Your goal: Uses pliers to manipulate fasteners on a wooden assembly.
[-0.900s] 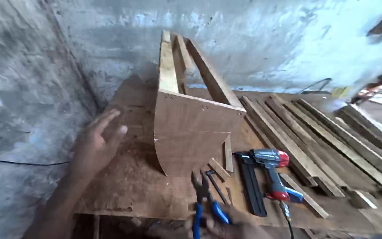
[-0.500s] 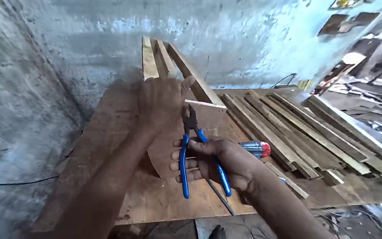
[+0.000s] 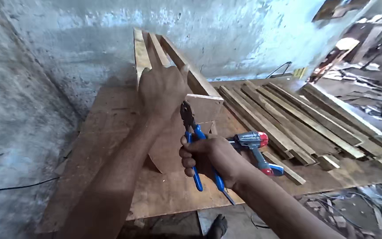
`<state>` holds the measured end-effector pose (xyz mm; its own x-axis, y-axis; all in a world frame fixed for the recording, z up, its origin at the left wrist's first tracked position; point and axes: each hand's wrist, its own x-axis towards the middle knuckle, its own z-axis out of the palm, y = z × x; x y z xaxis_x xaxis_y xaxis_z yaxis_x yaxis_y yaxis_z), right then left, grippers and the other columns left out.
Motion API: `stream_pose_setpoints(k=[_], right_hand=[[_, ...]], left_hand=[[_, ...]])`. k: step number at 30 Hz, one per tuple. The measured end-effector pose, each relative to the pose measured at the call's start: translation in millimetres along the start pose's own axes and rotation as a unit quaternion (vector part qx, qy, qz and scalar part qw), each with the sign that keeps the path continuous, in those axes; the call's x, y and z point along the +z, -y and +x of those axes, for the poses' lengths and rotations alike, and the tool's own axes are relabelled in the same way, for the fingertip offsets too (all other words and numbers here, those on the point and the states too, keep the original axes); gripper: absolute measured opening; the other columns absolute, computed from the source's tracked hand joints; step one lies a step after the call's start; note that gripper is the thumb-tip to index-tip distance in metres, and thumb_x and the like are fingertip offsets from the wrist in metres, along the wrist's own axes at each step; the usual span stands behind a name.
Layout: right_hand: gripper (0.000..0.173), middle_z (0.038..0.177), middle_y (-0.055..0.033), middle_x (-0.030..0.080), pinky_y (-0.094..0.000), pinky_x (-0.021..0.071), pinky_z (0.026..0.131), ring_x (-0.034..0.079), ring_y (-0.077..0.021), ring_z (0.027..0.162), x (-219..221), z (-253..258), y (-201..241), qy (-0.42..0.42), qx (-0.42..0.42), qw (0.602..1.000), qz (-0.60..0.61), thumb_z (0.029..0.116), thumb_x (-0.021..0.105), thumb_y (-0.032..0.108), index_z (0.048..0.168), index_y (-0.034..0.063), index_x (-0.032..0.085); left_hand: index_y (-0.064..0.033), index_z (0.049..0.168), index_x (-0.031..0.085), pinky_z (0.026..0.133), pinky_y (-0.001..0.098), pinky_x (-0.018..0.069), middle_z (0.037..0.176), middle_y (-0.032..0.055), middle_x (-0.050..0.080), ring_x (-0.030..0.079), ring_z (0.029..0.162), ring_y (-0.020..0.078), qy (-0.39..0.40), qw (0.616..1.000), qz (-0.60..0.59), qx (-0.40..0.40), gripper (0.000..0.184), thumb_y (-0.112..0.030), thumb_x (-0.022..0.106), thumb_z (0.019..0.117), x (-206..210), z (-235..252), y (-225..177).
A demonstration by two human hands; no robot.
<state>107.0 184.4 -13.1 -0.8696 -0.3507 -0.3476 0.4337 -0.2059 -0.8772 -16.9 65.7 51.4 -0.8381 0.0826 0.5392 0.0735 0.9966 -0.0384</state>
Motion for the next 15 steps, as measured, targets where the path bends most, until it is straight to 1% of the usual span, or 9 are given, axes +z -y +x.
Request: stream_pose_setpoints(k=[1, 2, 4, 6, 8, 10, 12, 13, 15], right_hand=[[0.01, 0.069, -0.0034, 0.054, -0.0282, 0.0516, 0.052, 0.053, -0.0109, 0.053, 3, -1, 1, -0.024, -0.001, 1.0, -0.02, 0.104, 0.046, 0.012, 0.101, 0.0072, 0.055], [0.007, 0.069, -0.004, 0.054, -0.0294, 0.0516, 0.052, 0.053, -0.0118, 0.054, 4, -1, 4, -0.026, 0.006, 1.0, -0.012, 0.1023, 0.047, 0.008, 0.101, 0.0065, 0.054], [0.006, 0.071, -0.0031, 0.052, -0.0303, 0.0522, 0.053, 0.053, -0.012, 0.055, -1, -2, 8, 0.042, 0.021, 0.996, 0.081, 0.0985, 0.047, 0.008, 0.099, 0.0083, 0.053], [0.008, 0.074, -0.0001, 0.05, -0.0274, 0.0509, 0.056, 0.054, -0.0103, 0.058, -9, -1, 2, 0.167, 0.033, 0.962, 0.213, 0.0939, 0.047, 0.016, 0.097, 0.0133, 0.054], [0.01, 0.076, 0.0004, 0.051, -0.026, 0.0495, 0.057, 0.054, -0.0096, 0.061, -14, 2, -3, 0.209, 0.018, 0.952, 0.221, 0.0945, 0.047, 0.019, 0.099, 0.0149, 0.055], [0.011, 0.074, -0.002, 0.052, -0.0267, 0.0499, 0.054, 0.053, -0.0103, 0.058, -15, -1, 6, 0.081, 0.006, 0.996, 0.041, 0.097, 0.043, 0.01, 0.101, 0.0118, 0.053], [0.008, 0.067, -0.0046, 0.054, -0.0285, 0.0465, 0.048, 0.051, -0.0128, 0.051, -7, -4, 17, -0.083, 0.018, 0.976, -0.201, 0.1002, 0.05, 0.005, 0.101, 0.0062, 0.057], [0.006, 0.063, -0.0051, 0.053, -0.0298, 0.0468, 0.047, 0.051, -0.0139, 0.048, -4, -5, 20, -0.112, 0.024, 0.963, -0.243, 0.0987, 0.053, 0.005, 0.1, 0.0054, 0.059], [0.007, 0.067, -0.0044, 0.053, -0.0285, 0.0496, 0.049, 0.053, -0.0121, 0.052, -7, -11, 20, -0.032, 0.027, 0.995, -0.086, 0.0954, 0.05, 0.002, 0.1, 0.0062, 0.053]], left_hand=[[-0.0048, 0.115, 0.068, 0.077, 0.0547, 0.0515, 0.081, 0.0159, 0.071, 0.071, 0.084, 0.0363, 0.002, 1.0, 0.0, -0.003, 0.07, -0.054, 0.019, 0.1082, 1, 1, 0], [-0.0047, 0.106, 0.069, 0.078, 0.0559, 0.0513, 0.082, 0.0163, 0.071, 0.071, 0.085, 0.0364, 0.003, 1.0, -0.009, -0.009, 0.067, -0.051, 0.021, 0.1086, 2, 1, 0], [-0.0052, 0.093, 0.069, 0.079, 0.0562, 0.0504, 0.084, 0.016, 0.071, 0.07, 0.087, 0.0352, 0.005, 1.0, -0.018, -0.017, 0.065, -0.049, 0.024, 0.109, 3, 2, 1], [-0.0063, 0.092, 0.069, 0.078, 0.055, 0.05, 0.084, 0.0149, 0.071, 0.07, 0.085, 0.0339, -0.002, 1.0, -0.017, -0.011, 0.063, -0.048, 0.024, 0.1087, 4, 2, 1], [-0.005, 0.097, 0.07, 0.079, 0.0572, 0.0507, 0.085, 0.0163, 0.071, 0.071, 0.085, 0.0361, -0.011, 1.0, -0.026, -0.007, 0.062, -0.046, 0.025, 0.1089, 5, 2, 0], [-0.0039, 0.097, 0.069, 0.081, 0.0584, 0.0499, 0.089, 0.0175, 0.072, 0.07, 0.089, 0.0371, 0.008, 1.0, -0.022, -0.01, 0.063, -0.047, 0.024, 0.1091, 3, 4, -1], [-0.0042, 0.095, 0.069, 0.083, 0.0582, 0.0488, 0.088, 0.0178, 0.071, 0.07, 0.09, 0.0366, 0.015, 1.0, -0.024, -0.006, 0.063, -0.047, 0.025, 0.1091, 3, 3, 1], [-0.0046, 0.095, 0.07, 0.084, 0.0584, 0.0493, 0.088, 0.0174, 0.072, 0.071, 0.09, 0.0363, 0.007, 1.0, -0.026, -0.002, 0.061, -0.046, 0.027, 0.1086, 4, 2, 2], [-0.0051, 0.096, 0.07, 0.084, 0.058, 0.0492, 0.088, 0.017, 0.072, 0.07, 0.091, 0.0357, 0.006, 1.0, -0.027, -0.002, 0.062, -0.046, 0.026, 0.1086, 2, 2, 2]])
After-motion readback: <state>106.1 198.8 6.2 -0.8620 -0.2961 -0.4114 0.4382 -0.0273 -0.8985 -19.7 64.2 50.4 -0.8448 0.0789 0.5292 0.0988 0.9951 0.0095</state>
